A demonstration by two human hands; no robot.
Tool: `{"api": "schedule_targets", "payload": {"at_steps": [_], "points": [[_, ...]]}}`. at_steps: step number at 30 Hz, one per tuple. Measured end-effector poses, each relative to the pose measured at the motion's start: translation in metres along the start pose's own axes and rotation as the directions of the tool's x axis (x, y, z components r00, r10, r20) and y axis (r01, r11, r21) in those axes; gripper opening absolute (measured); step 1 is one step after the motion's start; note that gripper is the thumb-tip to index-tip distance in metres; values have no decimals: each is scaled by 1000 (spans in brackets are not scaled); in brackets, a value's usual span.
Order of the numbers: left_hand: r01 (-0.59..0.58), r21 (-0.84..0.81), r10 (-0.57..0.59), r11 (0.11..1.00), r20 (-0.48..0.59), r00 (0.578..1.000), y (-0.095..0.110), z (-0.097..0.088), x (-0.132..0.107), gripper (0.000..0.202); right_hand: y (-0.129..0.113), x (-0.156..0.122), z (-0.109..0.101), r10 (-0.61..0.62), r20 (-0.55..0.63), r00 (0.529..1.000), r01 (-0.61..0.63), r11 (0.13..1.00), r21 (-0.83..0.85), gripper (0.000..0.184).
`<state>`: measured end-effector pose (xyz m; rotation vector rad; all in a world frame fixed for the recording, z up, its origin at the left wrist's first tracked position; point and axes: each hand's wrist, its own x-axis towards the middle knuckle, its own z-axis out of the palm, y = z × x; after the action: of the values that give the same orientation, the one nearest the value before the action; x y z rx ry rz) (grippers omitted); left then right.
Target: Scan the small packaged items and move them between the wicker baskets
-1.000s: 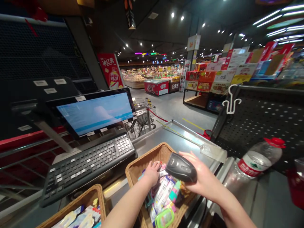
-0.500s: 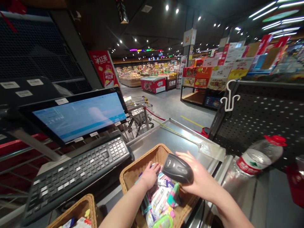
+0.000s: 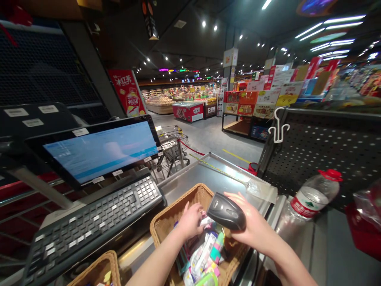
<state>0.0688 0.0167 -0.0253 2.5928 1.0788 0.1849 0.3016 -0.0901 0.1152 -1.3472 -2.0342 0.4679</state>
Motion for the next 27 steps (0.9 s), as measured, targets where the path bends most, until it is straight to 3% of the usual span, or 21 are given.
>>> {"api": "schedule_targets", "payload": {"at_steps": [6, 13, 19, 27], "points": [[35, 51, -19, 998, -296, 955, 11, -51, -29, 7, -7, 0, 6, 29, -49, 998, -28, 999, 28, 65], [150, 117, -82, 982, -449, 890, -6, -111, -95, 8, -27, 8, 23, -38, -59, 998, 38, 999, -4, 62], [276, 82, -202, 958, -492, 847, -13, -144, -147, 8, -68, 21, 36, -133, 27, 991, 134, 990, -33, 57], [358, 227, -131, 906, -653, 746, -16, -175, -208, 7, -123, 30, 54, -245, 73, 967, 245, 969, 2, 49]]}}
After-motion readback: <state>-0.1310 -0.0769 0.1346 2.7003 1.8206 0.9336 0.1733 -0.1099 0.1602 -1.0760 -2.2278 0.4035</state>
